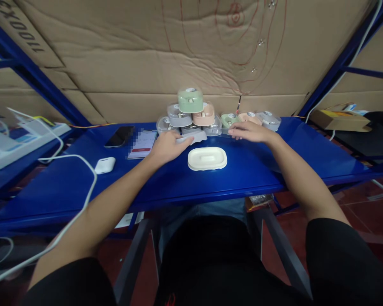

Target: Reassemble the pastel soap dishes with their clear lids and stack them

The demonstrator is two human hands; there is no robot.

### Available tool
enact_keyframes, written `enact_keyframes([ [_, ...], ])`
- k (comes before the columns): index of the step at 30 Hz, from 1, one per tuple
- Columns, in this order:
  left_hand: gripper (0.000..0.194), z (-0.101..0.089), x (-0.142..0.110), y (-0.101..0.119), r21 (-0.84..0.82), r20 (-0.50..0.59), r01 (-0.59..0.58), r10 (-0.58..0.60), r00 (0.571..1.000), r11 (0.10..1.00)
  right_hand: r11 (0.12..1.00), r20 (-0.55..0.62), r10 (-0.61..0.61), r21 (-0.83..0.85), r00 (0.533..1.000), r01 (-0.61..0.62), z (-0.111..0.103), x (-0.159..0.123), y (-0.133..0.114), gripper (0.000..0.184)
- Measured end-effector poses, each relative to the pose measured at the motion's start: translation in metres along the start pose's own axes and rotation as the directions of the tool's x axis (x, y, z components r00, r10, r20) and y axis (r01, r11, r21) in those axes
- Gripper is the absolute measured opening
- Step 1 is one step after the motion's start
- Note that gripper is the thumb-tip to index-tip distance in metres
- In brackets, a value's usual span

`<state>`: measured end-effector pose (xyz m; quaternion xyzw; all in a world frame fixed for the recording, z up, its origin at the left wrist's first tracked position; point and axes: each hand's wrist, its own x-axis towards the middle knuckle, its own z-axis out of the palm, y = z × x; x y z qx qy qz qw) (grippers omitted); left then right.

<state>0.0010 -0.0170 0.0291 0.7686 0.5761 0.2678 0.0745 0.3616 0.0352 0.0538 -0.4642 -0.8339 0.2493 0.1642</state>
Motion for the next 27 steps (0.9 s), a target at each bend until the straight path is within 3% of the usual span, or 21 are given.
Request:
enact_keyframes([
  [4,0.042,-0.002,0.000,0.003,0.045,0.004,0.055,-0.055,0.998,0.997,0.986,-0.001,0.022,-0.164,1.000,-0.022,0.000,0.001,0.000,0.080],
  [10,0.038,-0.003,-0.001,0.005,0.060,0.059,0.054,-0.058,0.997,0.997,0.978,0.024,0.064,-0.198,0.998,-0.058,0.002,0.002,0.001,0.090],
  [18,0.038,0.001,-0.008,0.007,-0.152,-0.040,-0.213,0.209,0.977,0.965,0.981,-0.071,-0.034,-0.195,0.997,0.020,-0.011,0.000,0.009,0.080],
  [23,0.036,0.007,-0.019,0.014,-0.221,0.079,-0.388,0.413,0.907,0.895,0.981,-0.146,-0.068,-0.192,0.987,0.039,-0.016,-0.003,0.008,0.080],
  [27,0.039,0.012,-0.020,0.013,-0.263,0.161,-0.414,0.463,0.872,0.872,0.977,-0.121,-0.037,-0.212,0.992,0.010,-0.014,-0.002,0.007,0.082],
])
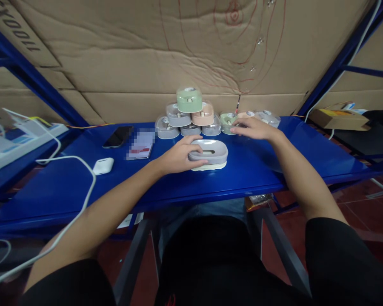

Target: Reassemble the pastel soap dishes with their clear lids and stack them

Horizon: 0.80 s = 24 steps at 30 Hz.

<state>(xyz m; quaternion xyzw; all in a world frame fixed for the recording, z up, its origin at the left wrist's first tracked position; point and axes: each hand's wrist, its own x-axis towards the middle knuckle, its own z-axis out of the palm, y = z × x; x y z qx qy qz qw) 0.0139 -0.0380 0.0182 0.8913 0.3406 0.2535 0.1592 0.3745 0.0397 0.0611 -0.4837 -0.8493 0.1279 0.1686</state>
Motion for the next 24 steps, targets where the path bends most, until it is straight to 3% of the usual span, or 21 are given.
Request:
enact_keyframes([
  [11,0.049,0.003,0.001,-0.004,0.038,0.109,0.022,-0.026,0.994,0.999,0.997,-0.071,-0.048,-0.058,0.996,0.044,0.008,0.002,-0.005,0.083],
  [15,0.075,0.009,0.001,-0.002,0.036,0.079,0.054,-0.057,0.995,0.998,0.996,-0.143,-0.092,0.008,0.985,0.094,0.013,-0.002,-0.018,0.078],
  [19,0.111,0.018,0.003,-0.006,-0.020,0.019,0.078,-0.077,0.997,0.997,0.973,-0.207,-0.200,0.075,0.958,0.219,0.018,-0.006,-0.033,0.071],
  [24,0.132,0.024,0.006,-0.020,-0.133,-0.029,0.050,-0.054,0.998,0.990,0.929,-0.188,-0.332,0.104,0.924,0.355,0.025,-0.008,-0.046,0.071],
])
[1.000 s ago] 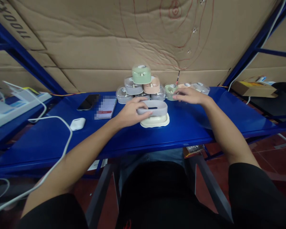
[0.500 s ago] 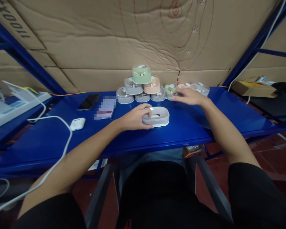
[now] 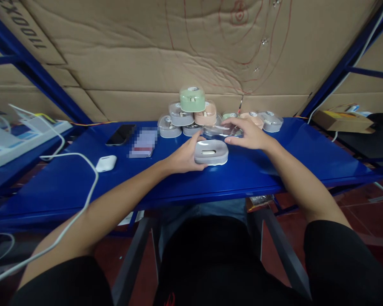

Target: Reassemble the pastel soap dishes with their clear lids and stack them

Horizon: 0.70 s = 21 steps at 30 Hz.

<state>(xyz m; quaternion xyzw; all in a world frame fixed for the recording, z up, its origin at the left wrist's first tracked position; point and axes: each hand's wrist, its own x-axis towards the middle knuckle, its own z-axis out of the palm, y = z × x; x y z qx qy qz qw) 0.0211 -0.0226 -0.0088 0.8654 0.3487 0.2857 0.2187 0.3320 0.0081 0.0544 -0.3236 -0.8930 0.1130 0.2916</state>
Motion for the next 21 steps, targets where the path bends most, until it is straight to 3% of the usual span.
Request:
enact_keyframes([
  [6,0.153,0.001,0.001,-0.016,-0.102,-0.010,0.088,-0.090,0.996,0.991,1.000,0.066,-0.026,-0.015,0.997,0.027,0.018,0.001,-0.008,0.074],
  [12,0.152,0.000,0.002,-0.022,-0.164,0.019,0.107,-0.105,0.994,0.981,0.998,0.108,-0.064,0.012,0.992,0.063,0.036,0.001,-0.011,0.080],
  [21,0.151,-0.005,0.004,-0.020,-0.190,0.041,0.132,-0.127,0.991,0.973,1.000,0.197,-0.010,-0.020,0.980,0.015,0.048,-0.001,-0.012,0.091],
])
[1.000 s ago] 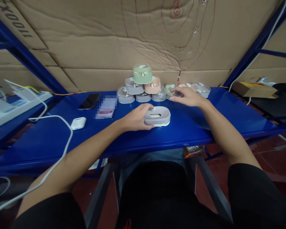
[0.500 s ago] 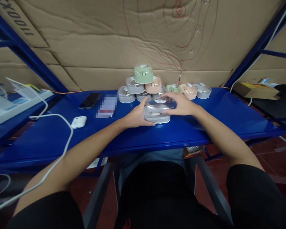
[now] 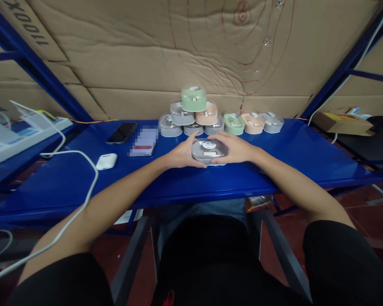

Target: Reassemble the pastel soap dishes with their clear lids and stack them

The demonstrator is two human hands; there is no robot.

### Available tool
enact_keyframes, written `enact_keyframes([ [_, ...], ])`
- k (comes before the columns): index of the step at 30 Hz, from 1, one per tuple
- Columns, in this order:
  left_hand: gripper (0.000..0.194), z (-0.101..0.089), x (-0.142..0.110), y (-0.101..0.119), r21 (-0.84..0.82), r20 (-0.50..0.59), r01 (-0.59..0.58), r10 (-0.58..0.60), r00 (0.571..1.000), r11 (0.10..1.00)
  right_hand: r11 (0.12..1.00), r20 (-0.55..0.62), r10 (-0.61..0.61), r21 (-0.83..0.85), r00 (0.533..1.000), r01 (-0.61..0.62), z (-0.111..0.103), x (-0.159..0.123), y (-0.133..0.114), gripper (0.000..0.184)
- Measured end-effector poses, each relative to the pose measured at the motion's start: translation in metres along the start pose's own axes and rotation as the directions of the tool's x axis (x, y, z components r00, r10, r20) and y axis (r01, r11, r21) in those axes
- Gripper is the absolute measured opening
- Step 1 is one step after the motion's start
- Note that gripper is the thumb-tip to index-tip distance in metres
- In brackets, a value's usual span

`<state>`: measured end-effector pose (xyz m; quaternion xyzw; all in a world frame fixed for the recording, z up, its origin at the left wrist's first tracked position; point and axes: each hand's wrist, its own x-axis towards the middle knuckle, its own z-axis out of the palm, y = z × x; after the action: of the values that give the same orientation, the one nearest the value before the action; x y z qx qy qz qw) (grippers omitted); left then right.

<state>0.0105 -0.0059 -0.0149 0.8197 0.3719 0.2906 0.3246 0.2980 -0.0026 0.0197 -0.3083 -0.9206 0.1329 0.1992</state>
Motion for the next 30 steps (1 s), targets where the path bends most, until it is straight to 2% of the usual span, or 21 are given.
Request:
enact_keyframes([
  [6,0.143,-0.001,-0.001,0.005,0.027,0.015,-0.008,0.008,1.000,1.000,1.000,0.019,-0.012,0.023,1.000,0.012,-0.002,0.000,-0.001,0.092],
  [10,0.141,-0.004,-0.002,0.003,0.059,0.009,-0.014,0.013,1.000,0.998,1.000,0.073,-0.002,0.019,0.997,0.001,-0.001,-0.002,0.007,0.108],
  [14,0.141,-0.006,-0.002,-0.005,0.056,-0.010,-0.053,0.054,0.998,0.997,0.998,0.080,-0.058,0.033,0.995,0.055,0.003,0.000,0.021,0.119],
  [17,0.138,-0.008,-0.001,-0.009,0.051,-0.042,-0.091,0.093,0.995,0.995,0.997,0.034,-0.080,0.013,0.996,0.079,0.005,0.003,0.026,0.120],
  [20,0.132,-0.009,0.002,-0.010,0.052,-0.118,-0.161,0.166,0.979,0.986,0.994,-0.055,-0.102,-0.028,0.993,0.101,0.001,0.004,0.022,0.117],
  [24,0.125,-0.013,0.005,-0.013,0.035,-0.265,-0.255,0.255,0.930,0.966,0.991,-0.204,-0.115,-0.095,0.972,0.097,-0.026,0.002,0.023,0.114],
  [27,0.113,-0.017,0.006,-0.018,0.060,-0.331,-0.259,0.263,0.906,0.964,0.989,-0.402,-0.059,-0.151,0.914,-0.002,-0.057,-0.006,0.049,0.113],
  [29,0.102,-0.018,0.006,-0.020,0.072,-0.343,-0.254,0.263,0.902,0.965,0.979,-0.565,0.003,-0.168,0.825,-0.118,-0.075,-0.016,0.079,0.110],
  [30,0.098,-0.017,0.006,-0.020,0.072,-0.342,-0.251,0.261,0.903,0.965,0.969,-0.650,0.044,-0.156,0.759,-0.191,-0.082,-0.022,0.095,0.108],
])
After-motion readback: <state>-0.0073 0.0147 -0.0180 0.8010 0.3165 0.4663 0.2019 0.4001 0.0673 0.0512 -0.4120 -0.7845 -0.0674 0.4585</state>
